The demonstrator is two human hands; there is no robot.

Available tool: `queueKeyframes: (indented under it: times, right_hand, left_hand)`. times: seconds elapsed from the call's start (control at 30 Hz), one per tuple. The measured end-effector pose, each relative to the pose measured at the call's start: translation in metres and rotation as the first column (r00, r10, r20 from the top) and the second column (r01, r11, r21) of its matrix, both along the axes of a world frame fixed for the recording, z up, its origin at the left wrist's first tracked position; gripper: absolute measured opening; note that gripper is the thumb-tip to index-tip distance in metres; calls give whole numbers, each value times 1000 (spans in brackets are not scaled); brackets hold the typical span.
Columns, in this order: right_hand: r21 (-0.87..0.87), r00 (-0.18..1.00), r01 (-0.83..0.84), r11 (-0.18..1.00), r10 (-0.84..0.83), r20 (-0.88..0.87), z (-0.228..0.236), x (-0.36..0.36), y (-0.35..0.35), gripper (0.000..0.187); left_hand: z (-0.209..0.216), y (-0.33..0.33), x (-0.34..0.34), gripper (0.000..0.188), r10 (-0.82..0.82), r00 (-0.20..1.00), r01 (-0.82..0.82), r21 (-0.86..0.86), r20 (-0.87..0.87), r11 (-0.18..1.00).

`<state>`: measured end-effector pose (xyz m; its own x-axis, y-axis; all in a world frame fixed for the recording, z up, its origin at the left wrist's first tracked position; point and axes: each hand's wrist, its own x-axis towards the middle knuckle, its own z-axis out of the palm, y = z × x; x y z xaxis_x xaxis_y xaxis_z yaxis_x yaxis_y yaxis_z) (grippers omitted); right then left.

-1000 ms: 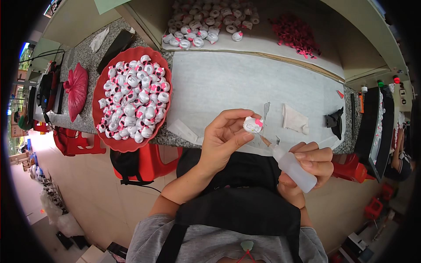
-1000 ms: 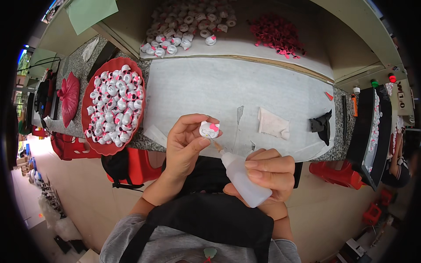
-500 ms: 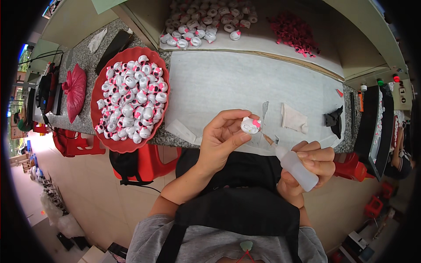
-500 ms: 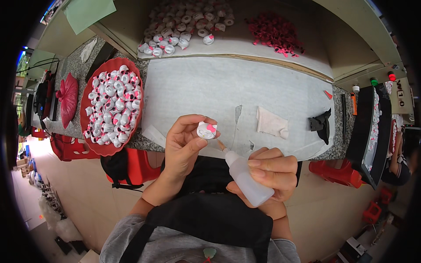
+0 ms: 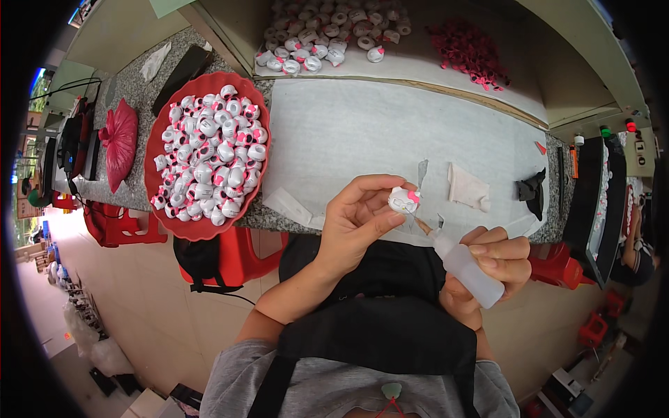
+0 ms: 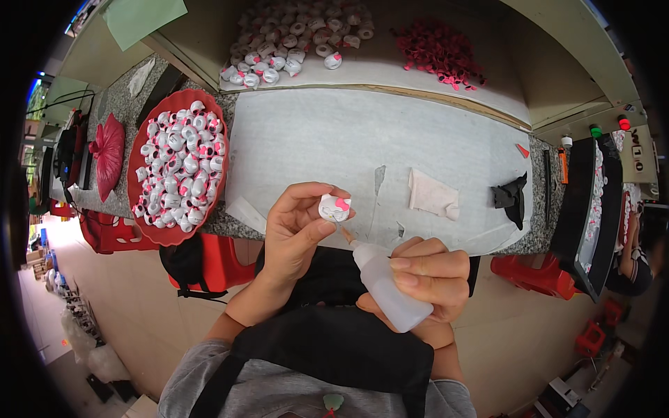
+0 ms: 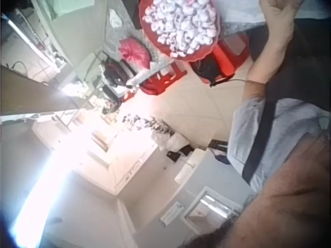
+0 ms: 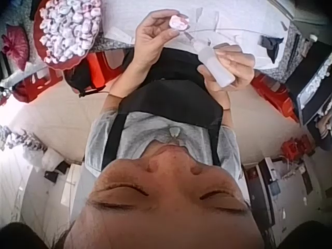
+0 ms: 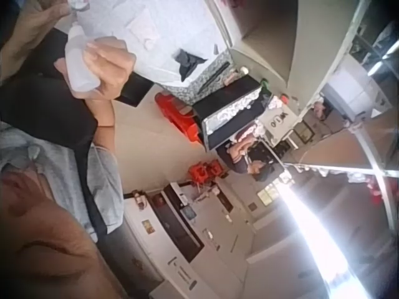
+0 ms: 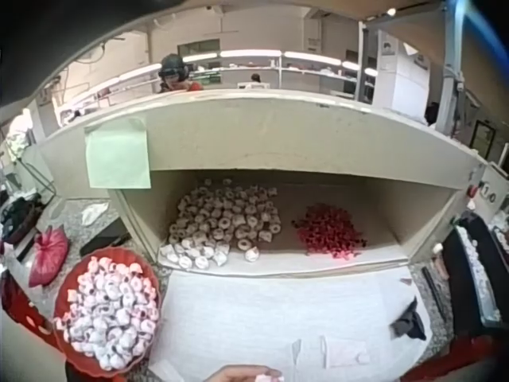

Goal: Apply glue to white plastic toy heads and attach small red bow accessories.

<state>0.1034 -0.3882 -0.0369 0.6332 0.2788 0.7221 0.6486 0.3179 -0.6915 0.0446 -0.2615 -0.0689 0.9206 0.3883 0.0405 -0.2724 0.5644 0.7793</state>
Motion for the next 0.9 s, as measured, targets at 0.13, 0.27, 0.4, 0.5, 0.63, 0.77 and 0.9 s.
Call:
queueKeyframes:
  times: [0.13, 0.27, 0.4, 0.5, 0.63, 0.77, 0.9]
  right_hand:
    - [-13, 1000, -9, 1000, 9, 18, 2, 3, 0, 35]
    - [-22, 1000, -2, 1000, 2, 18, 1, 2, 1, 36]
    - [-24, 1000, -1, 1000, 1, 12, 2, 1, 1, 35]
    - [-30, 1000, -8, 1000, 8, 16, 4, 2, 2, 35]
    - [-38, 1000, -3, 999, 4, 24, 3, 1, 2, 35]
    - [-36, 1000, -4, 999, 5, 20, 0, 0, 5, 34]
    - [-28, 1000, -27, 999, 27, 2, 0, 2, 1, 36]
  left_hand:
    - [1, 0, -1, 33, -4, 1000, 4, 0, 6, 1000]
    - [0, 1, -1, 33, 5, 1000, -5, 12, 10, 1000]
    - [-1, 1, -2, 33, 16, 999, -18, 50, 38, 999]
    - [0, 1, -2, 33, -2, 998, -1, 52, 58, 999]
    - [-2, 0, 0, 31, 36, 993, -55, 166, 114, 985]
    - [-5, 3, -1, 31, 75, 991, -109, 327, 113, 939]
    - [-4, 2, 0, 32, 62, 994, -89, 347, 88, 934]
